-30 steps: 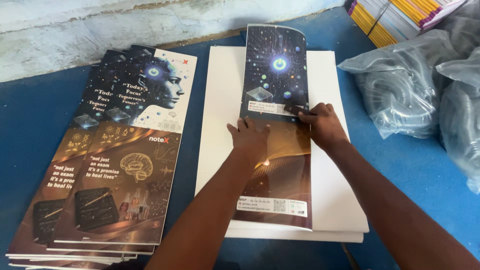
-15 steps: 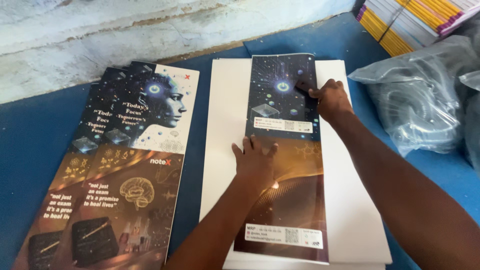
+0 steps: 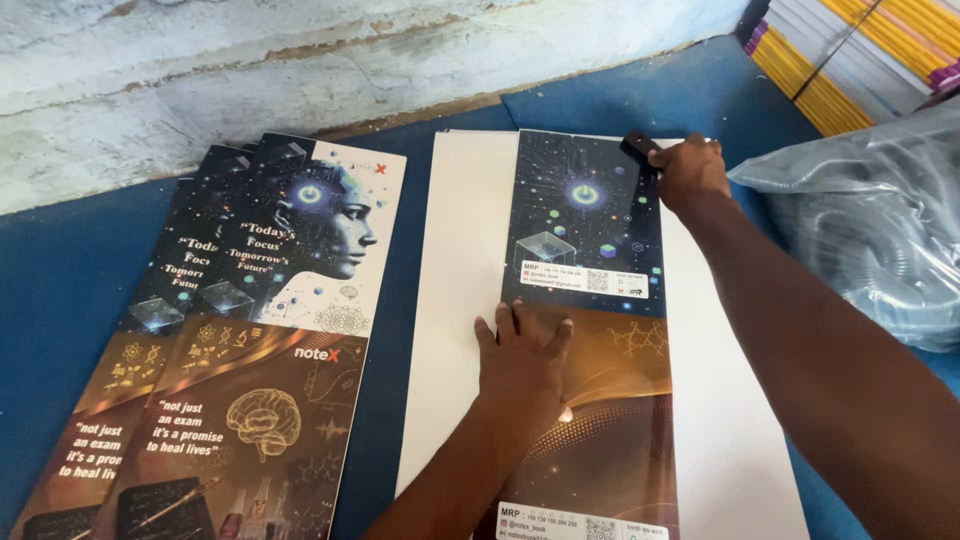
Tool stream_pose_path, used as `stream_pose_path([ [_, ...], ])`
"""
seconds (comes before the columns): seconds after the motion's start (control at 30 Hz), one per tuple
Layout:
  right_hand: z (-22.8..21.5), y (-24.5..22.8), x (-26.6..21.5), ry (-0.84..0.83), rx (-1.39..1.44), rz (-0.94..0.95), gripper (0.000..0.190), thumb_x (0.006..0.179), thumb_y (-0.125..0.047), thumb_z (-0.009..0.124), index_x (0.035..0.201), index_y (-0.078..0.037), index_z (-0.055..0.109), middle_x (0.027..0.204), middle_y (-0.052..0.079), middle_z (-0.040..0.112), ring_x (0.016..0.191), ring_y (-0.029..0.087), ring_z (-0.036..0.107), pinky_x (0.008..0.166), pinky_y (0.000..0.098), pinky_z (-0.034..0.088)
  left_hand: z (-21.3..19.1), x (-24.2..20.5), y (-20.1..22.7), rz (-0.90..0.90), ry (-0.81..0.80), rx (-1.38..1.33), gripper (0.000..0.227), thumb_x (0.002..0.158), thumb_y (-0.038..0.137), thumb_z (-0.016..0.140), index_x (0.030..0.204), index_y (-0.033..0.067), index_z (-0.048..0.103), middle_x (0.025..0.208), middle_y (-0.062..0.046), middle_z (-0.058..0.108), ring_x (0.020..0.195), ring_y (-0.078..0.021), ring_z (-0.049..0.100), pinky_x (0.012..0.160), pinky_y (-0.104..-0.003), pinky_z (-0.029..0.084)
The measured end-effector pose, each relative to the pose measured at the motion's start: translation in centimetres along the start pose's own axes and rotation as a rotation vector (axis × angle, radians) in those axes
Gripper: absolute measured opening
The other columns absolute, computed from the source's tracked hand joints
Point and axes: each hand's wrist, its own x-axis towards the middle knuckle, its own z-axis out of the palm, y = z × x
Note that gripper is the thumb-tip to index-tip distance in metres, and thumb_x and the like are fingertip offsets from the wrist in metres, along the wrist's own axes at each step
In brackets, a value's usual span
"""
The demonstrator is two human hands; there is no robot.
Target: The person inserts a printed cover sheet into a stack of blank white pages, folds the cover over the edges, and presses the fold flat. The person repeats this process for multiple booklets, stacking the finished items to the left.
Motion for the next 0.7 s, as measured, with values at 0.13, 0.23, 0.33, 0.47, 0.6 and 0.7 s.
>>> stream_pose_path([
  [0.13,0.0,0.5,1.4,-0.115,-0.161,-0.077,0.036,0.101,-0.015,0.062,0.135,-0.026,0.071,0.114,0.014,0.074,0.106,0.032,0.072,0.095,0.0419,0.057,0.2,0.1,0.0,-0.012,0.015,-0.016,0.109,0.069,0.051,0.091,0.158,0.0258,0.033,0.160,-0.032,0.020,0.150,-0.0506,0.016,0.117,-0.069,0.015],
  [0.23,-1.2,1.7,0.5,-0.134,-0.007,-0.071,0.045,0.094,-0.002,0.060,0.132,-0.022,0.071,0.113,0.014,0.074,0.105,0.034,0.071,0.092,0.0438,0.058,0.3,0.2,0.0,-0.017,0.009,-0.006,0.110,0.069,0.051,0.091,0.158,0.0264,0.032,0.160,-0.031,0.019,0.149,-0.0507,0.015,0.117,-0.070,0.014],
  [0.33,-2.4,1.7,-0.9,-0.170,0.057,-0.072,0.046,0.096,-0.004,0.057,0.136,-0.023,0.068,0.117,0.015,0.073,0.106,0.035,0.070,0.093,0.0446,0.057,0.5,0.2,0.0,-0.024,0.006,-0.010,0.112,0.067,0.052,0.092,0.158,0.0283,0.032,0.161,-0.030,0.019,0.150,-0.0502,0.015,0.117,-0.071,0.014],
  [0.47,-3.6,1.0,-3.4,-0.212,-0.001,-0.106,0.047,0.098,-0.006,0.056,0.140,-0.026,0.066,0.119,0.016,0.074,0.106,0.033,0.072,0.096,0.0426,0.057,0.6,0.5,0.1,-0.049,-0.006,0.022,0.115,0.064,0.056,0.093,0.158,0.0326,0.031,0.163,-0.029,0.018,0.151,-0.0495,0.014,0.116,-0.072,0.013],
  [0.6,-4.6,0.2,-6.8,-0.235,-0.016,-0.138,0.046,0.098,-0.010,0.058,0.140,-0.026,0.065,0.120,0.016,0.073,0.108,0.033,0.071,0.097,0.0420,0.057,0.7,0.8,0.2,-0.063,-0.027,0.060,0.116,0.064,0.059,0.092,0.159,0.0343,0.030,0.164,-0.027,0.019,0.151,-0.0492,0.016,0.117,-0.073,0.014],
  [0.7,-5.6,-0.9,-8.9,-0.312,-0.020,-0.087,0.041,0.106,-0.012,0.050,0.140,-0.029,0.066,0.120,0.016,0.073,0.106,0.032,0.073,0.096,0.0424,0.058,0.4,1.0,0.2,-0.068,-0.072,0.064,0.119,0.064,0.057,0.093,0.160,0.0351,0.026,0.164,-0.026,0.017,0.152,-0.0488,0.012,0.116,-0.074,0.013],
])
